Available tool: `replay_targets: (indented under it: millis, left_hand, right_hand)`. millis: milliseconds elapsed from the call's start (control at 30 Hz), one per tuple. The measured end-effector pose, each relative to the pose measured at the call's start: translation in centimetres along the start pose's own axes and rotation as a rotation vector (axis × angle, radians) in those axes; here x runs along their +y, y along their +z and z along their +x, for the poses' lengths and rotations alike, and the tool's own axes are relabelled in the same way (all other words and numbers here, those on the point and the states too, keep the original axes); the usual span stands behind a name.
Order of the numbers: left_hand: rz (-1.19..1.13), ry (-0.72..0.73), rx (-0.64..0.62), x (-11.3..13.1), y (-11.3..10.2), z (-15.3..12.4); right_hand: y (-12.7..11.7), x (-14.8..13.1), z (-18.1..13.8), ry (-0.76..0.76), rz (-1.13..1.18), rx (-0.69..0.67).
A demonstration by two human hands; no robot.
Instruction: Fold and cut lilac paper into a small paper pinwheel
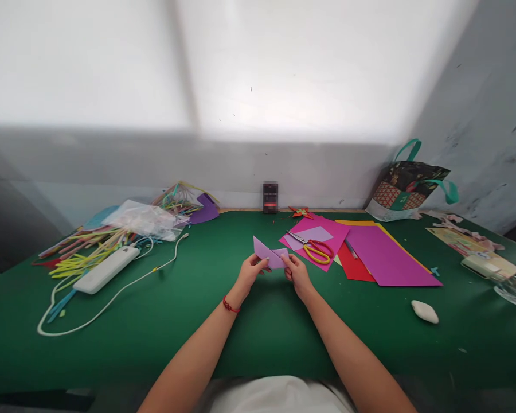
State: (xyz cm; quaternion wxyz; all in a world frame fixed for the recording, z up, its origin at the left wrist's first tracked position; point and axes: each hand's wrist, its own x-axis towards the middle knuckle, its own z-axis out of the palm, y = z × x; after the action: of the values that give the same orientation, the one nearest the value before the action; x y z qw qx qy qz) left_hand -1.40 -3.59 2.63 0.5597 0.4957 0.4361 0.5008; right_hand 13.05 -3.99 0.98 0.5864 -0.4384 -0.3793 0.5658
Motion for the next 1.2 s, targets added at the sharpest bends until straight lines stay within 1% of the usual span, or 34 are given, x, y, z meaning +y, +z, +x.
replay_targets:
  millis: [167, 300, 567, 700, 867, 967, 1067, 1133, 1200]
  left_hand:
    - [0.093, -0.063, -0.089, -0.8, 0.4, 0.1]
    - [0.119, -0.043, -0.143, -1.4, 0.6, 0.0]
    - [0.151, 0.022, -0.151, -1.9, 0.5, 0.2]
    - [0.107, 0.011, -0.129, -1.8, 0.3, 0.3]
    - [0.017, -0.033, -0.148, -1.6, 0.6, 0.0]
    - [-0.051, -0.065, -0.190, -1.5, 0.7, -0.2]
    - [-0.050, -0.077, -0.218, -1.3, 0.7, -0.4]
    - [-0.028, -0.076, -0.201, -1.2, 0.7, -0.5]
    - [-0.034, -0.074, -0.141, -1.1, 0.8, -0.4]
  right_hand:
    - [0.1, -0.1, -0.1, 0.007, 0.041, 0.010]
    - [0.2, -0.4, -0.3, -0.014, 0.016, -0.023]
    - [0.1, -0.2, -0.3, -0.018, 0.020, -0.121]
    - [0.4, -0.1, -0.5, -0.033, -0.022, -0.170]
    - [0.5, -0.6, -0.8, -0.063, -0.021, -0.180]
    - [0.3, -1.0, -0.9, -0.072, -0.010, -0.189]
    - [0.2, -1.0, -0.9, -0.073, -0.018, -0.189]
    - [0.2, -0.8, -0.8, -0.078, -0.021, -0.180]
    - [0.3, -0.6, -0.7, -0.081, -0.008, -0.167]
